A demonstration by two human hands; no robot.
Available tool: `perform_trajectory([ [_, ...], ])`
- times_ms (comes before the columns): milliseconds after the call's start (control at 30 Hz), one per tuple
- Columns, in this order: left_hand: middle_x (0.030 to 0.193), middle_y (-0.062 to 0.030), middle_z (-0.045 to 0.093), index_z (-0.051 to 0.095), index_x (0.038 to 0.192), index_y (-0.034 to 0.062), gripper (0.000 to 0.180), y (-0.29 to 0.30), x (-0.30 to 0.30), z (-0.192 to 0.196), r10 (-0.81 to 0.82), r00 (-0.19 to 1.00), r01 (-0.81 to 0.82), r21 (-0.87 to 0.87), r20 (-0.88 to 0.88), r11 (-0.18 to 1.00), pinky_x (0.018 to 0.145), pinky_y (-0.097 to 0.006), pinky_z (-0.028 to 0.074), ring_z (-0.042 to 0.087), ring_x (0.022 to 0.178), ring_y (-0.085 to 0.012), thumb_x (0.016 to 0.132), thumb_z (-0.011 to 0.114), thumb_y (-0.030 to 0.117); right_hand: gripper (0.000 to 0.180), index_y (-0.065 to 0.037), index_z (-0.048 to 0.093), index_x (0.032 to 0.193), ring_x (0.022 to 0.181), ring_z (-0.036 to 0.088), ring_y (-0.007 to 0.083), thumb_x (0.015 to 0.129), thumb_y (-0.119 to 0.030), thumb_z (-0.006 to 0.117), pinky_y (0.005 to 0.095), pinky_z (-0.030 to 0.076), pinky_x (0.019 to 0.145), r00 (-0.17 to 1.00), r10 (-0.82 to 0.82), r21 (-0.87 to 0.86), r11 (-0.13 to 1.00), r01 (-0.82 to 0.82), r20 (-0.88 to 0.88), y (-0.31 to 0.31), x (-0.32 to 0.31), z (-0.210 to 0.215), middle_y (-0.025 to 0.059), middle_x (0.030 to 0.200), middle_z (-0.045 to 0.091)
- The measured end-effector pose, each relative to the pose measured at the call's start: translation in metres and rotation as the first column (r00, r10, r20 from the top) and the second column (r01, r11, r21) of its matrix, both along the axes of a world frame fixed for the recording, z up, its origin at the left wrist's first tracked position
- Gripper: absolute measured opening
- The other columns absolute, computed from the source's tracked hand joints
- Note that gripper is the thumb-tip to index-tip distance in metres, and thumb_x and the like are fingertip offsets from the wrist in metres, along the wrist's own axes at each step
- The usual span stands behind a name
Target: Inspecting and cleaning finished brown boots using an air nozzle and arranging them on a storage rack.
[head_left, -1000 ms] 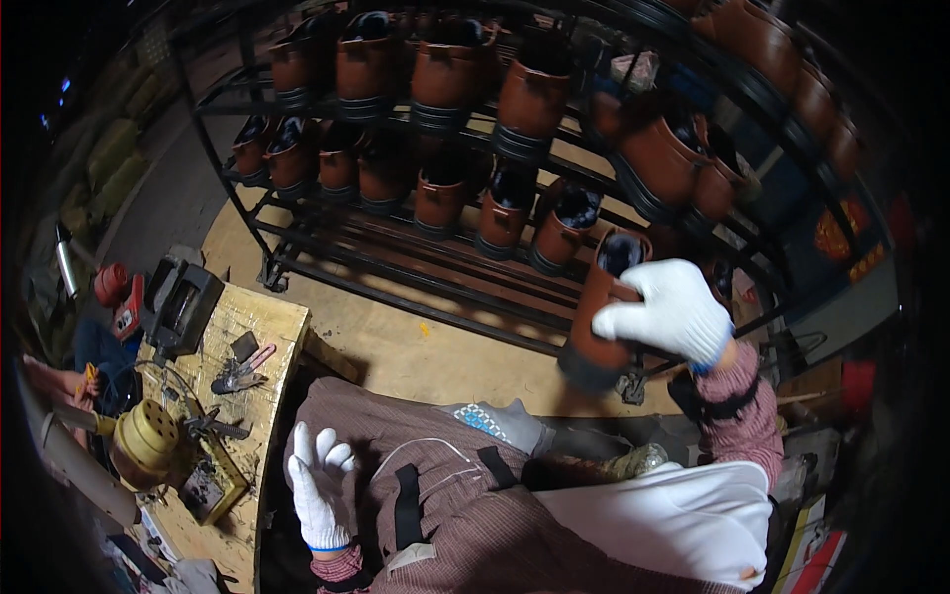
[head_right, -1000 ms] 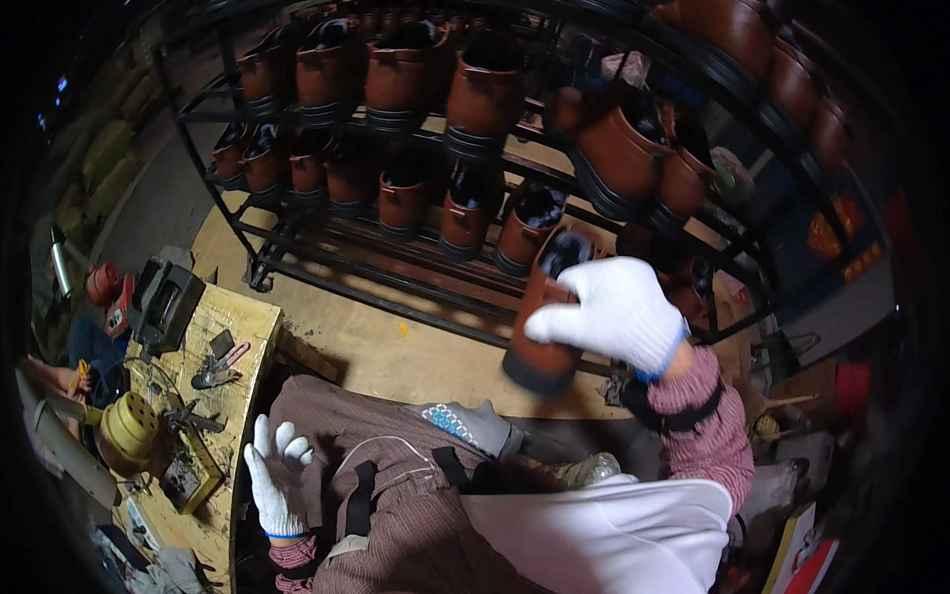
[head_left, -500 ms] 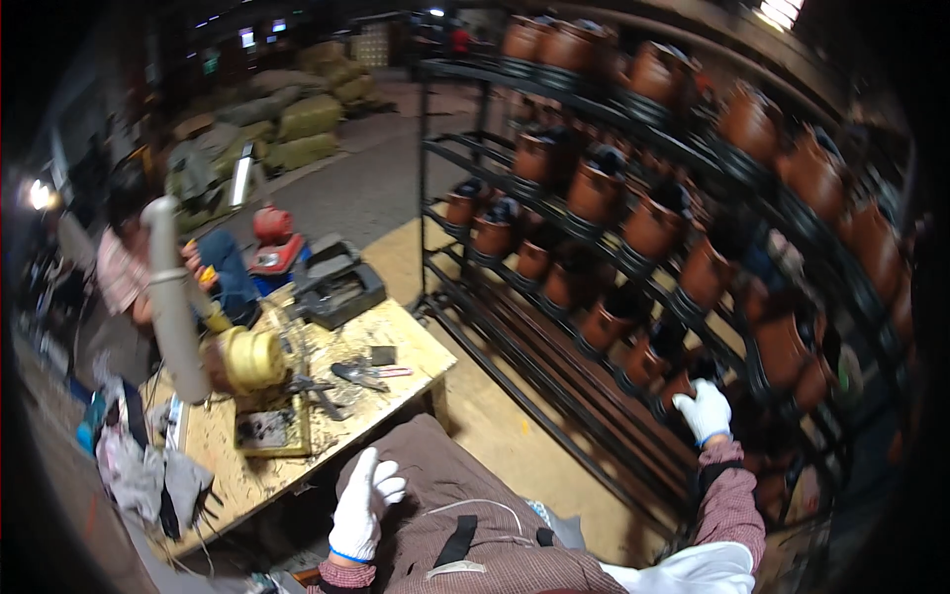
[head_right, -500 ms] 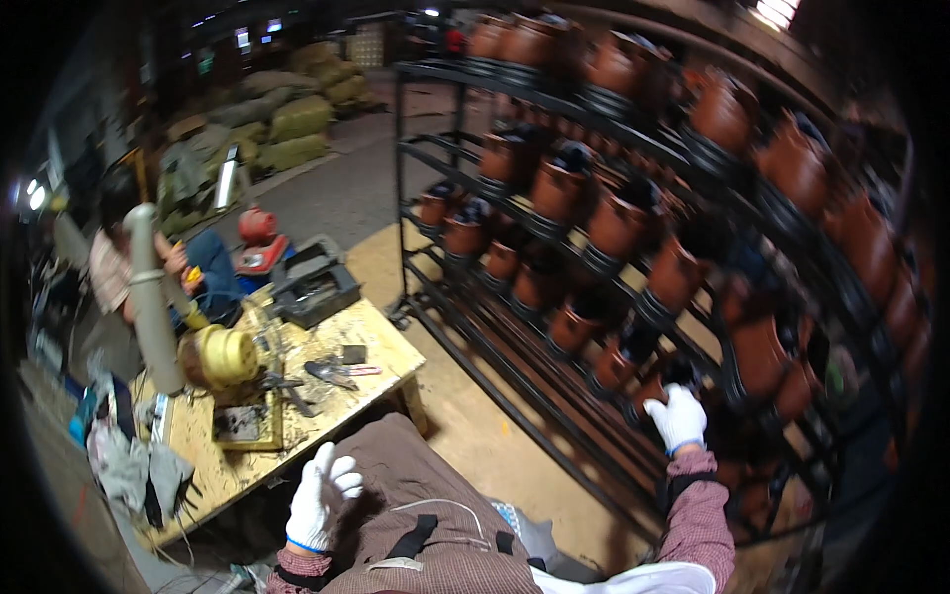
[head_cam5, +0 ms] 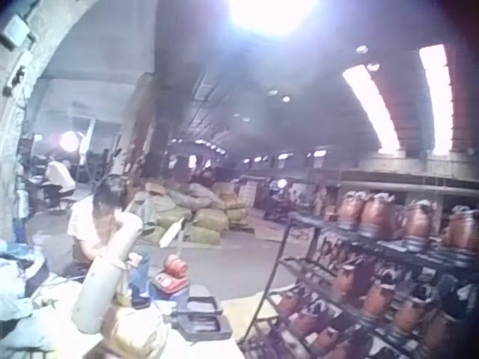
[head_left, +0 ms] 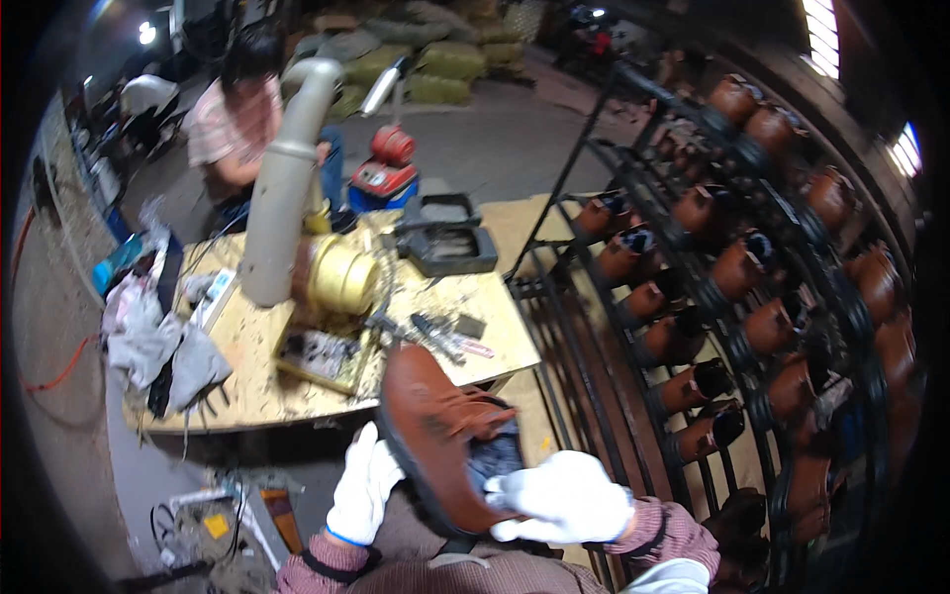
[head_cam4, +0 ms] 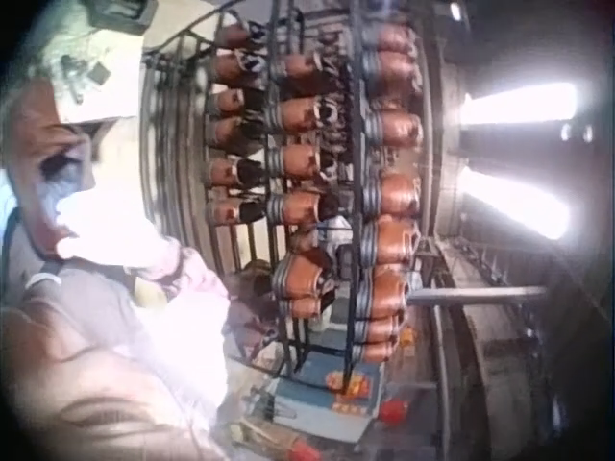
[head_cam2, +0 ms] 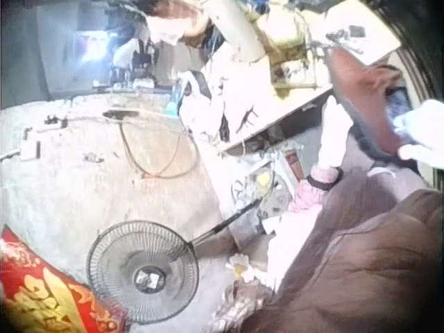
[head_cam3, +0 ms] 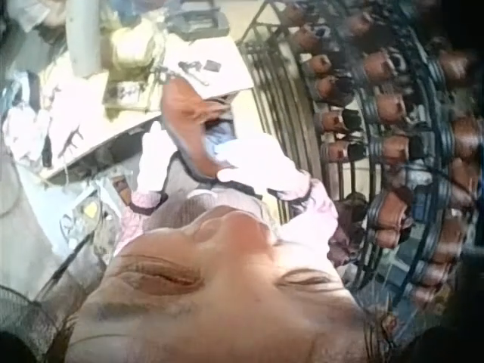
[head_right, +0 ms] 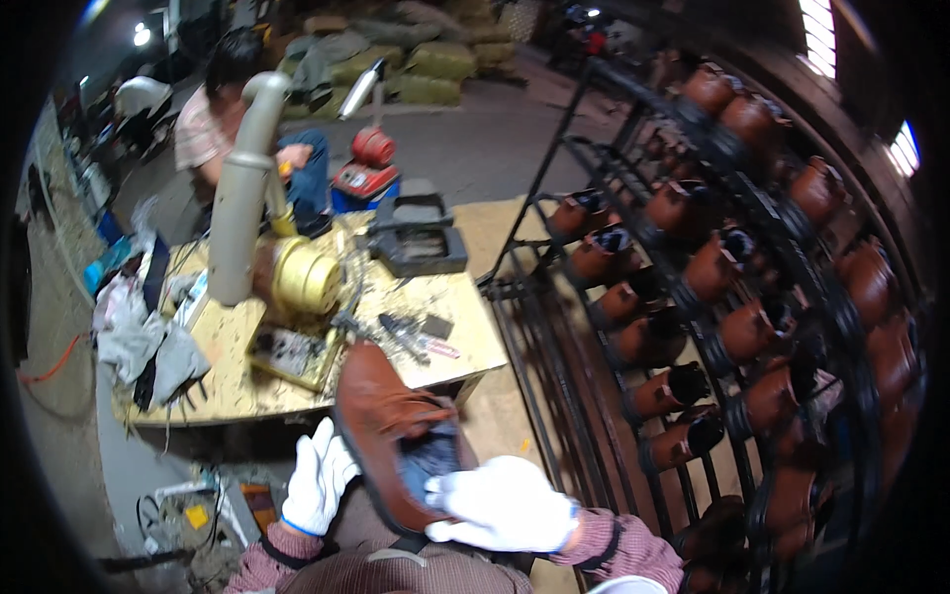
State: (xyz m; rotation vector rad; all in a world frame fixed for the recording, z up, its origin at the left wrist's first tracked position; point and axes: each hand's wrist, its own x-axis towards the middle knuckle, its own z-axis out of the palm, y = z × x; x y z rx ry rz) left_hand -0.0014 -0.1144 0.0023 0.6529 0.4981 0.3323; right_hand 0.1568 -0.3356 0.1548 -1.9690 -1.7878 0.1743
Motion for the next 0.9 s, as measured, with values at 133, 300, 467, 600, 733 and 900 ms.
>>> perform_trajectory([
  [133, 0.157, -0.0191, 0.044, 0.043, 0.154, 0.0089, 0.081, 0.029, 0.012, 0.021, 0.104, 0.993, -0.108, -0.093, -0.053, 0.99, 0.11, -0.053, 0.051, 0.055, 0.133, -0.0389, 0.103, 0.033, 0.071, 0.042, -0.003, 0.063, 0.123, 0.055, 0.06, 0.0294, 0.09, -0.028, 0.071, 0.0404, 0.05, 0.051, 0.959, 0.27, -0.122, 0.958, -0.26, 0.082, 0.064, -0.022, -0.026, 0.0117, 0.071, 0.062],
  [300, 0.149, -0.0146, 0.055, 0.054, 0.146, 0.0078, 0.065, 0.088, -0.021, -0.096, 0.068, 0.925, -0.082, 0.023, 0.374, 0.996, 0.112, -0.049, 0.049, 0.057, 0.133, -0.0334, 0.1, 0.056, 0.053, 0.046, -0.006, 0.065, 0.122, 0.071, 0.068, 0.0282, 0.081, -0.025, 0.074, 0.0356, 0.054, 0.062, 0.962, 0.271, 0.103, 0.959, -0.265, -0.046, 0.088, -0.01, 0.0, 0.0177, 0.117, 0.065],
  [467, 0.147, -0.0076, 0.057, 0.053, 0.148, 0.0139, 0.051, 0.125, -0.002, -0.094, 0.348, 0.702, -0.028, -0.463, 0.621, 0.886, 0.116, -0.042, 0.045, 0.057, 0.132, -0.0275, 0.107, 0.055, 0.043, 0.045, -0.006, 0.076, 0.117, 0.075, 0.069, 0.0287, 0.082, -0.034, 0.078, 0.0409, 0.054, 0.068, 0.981, -0.195, 0.034, 0.98, 0.194, 0.002, 0.034, -0.005, -0.053, 0.0196, 0.12, 0.072],
  [600, 0.148, -0.0089, 0.056, 0.051, 0.15, 0.0133, 0.054, 0.125, -0.063, -0.088, 0.329, 0.76, -0.132, -0.363, 0.56, 0.923, 0.115, -0.042, 0.045, 0.057, 0.132, -0.0287, 0.107, 0.053, 0.046, 0.043, -0.004, 0.071, 0.131, 0.11, 0.069, 0.0345, 0.099, -0.032, 0.066, 0.0412, 0.054, 0.089, 0.954, -0.296, -0.164, 0.939, 0.301, 0.054, -0.005, -0.006, -0.078, 0.0211, 0.138, 0.065],
  [733, 0.15, -0.0106, 0.055, 0.047, 0.152, 0.0126, 0.06, 0.122, -0.134, -0.101, 0.302, 0.823, -0.196, -0.258, 0.481, 0.946, 0.115, -0.043, 0.046, 0.057, 0.132, -0.0303, 0.106, 0.05, 0.051, 0.041, -0.002, 0.07, 0.13, 0.114, 0.069, 0.0342, 0.097, -0.025, 0.068, 0.0412, 0.054, 0.093, 0.935, -0.354, -0.191, 0.915, 0.354, 0.036, -0.01, -0.005, -0.08, 0.0204, 0.138, 0.066],
  [900, 0.151, -0.0123, 0.053, 0.043, 0.155, 0.0119, 0.065, 0.113, -0.381, -0.214, 0.118, 0.836, -0.037, -0.16, 0.536, 0.986, 0.115, -0.044, 0.046, 0.057, 0.131, -0.0319, 0.106, 0.047, 0.055, 0.038, -0.011, 0.075, 0.122, 0.104, 0.074, 0.0312, 0.091, -0.034, 0.074, 0.0398, 0.057, 0.079, 0.976, -0.197, 0.039, 0.979, 0.201, -0.09, 0.019, 0.004, -0.09, 0.0165, 0.124, 0.073],
])
